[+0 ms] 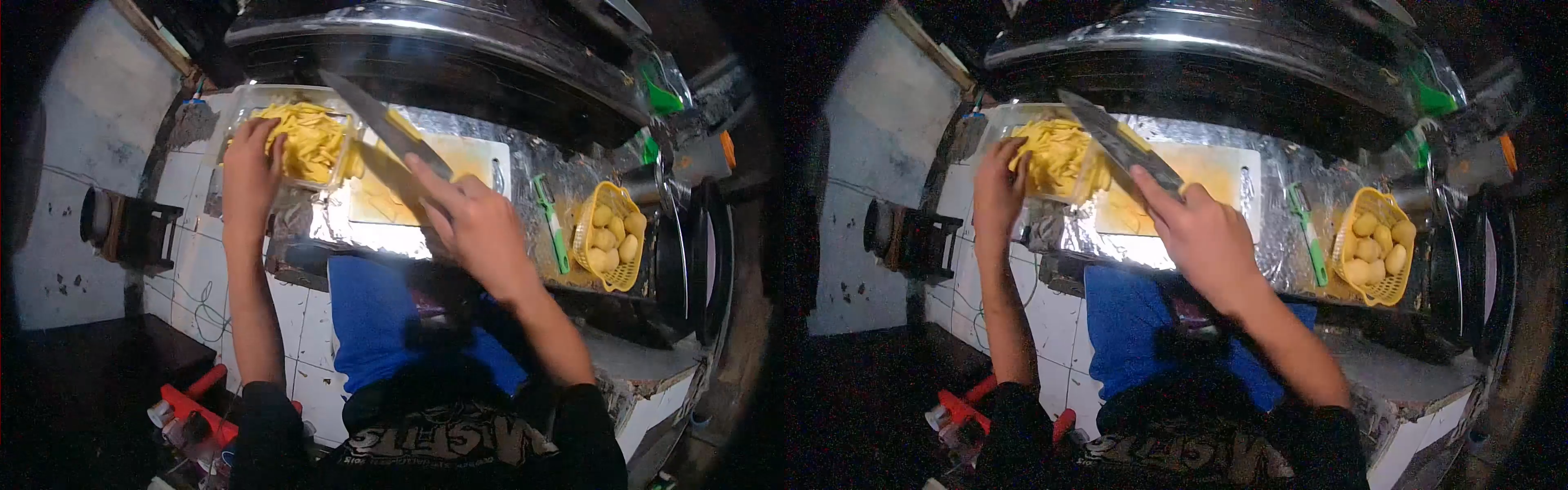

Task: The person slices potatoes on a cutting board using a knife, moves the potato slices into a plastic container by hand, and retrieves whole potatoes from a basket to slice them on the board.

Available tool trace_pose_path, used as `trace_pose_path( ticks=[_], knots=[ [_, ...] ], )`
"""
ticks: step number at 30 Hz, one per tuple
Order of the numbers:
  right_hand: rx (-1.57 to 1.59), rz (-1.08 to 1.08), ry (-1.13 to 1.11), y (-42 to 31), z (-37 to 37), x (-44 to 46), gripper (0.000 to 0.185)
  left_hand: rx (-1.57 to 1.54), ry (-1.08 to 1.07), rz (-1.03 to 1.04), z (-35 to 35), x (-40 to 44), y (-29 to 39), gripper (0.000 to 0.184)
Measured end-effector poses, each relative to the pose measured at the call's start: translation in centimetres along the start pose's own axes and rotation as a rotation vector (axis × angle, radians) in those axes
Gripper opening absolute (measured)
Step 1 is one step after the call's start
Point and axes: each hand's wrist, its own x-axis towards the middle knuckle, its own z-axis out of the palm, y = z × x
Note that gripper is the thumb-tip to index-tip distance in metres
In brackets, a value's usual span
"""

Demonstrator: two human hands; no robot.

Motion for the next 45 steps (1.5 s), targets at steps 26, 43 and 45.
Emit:
trace_pose_path(
  ticks=[26,43,45],
  knots=[
    [-0.2,-0.26,-0.18,-4.3,3.4,7.2,0.054,0.017,-0.078,0.352,0.7,2.9,-3.4,0.026],
    [0.35,0.325,0.051,8.3,-1.8,-6.5,0.054,-0.416,-0.424,0.151,3.6,-2.1,6.8,0.029],
    [0.409,0.415,0.017,8.7,-1.3,-8.5,0.054,-0.311,-0.459,0.183,5.3,-3.1,7.3,0.03]
  ],
)
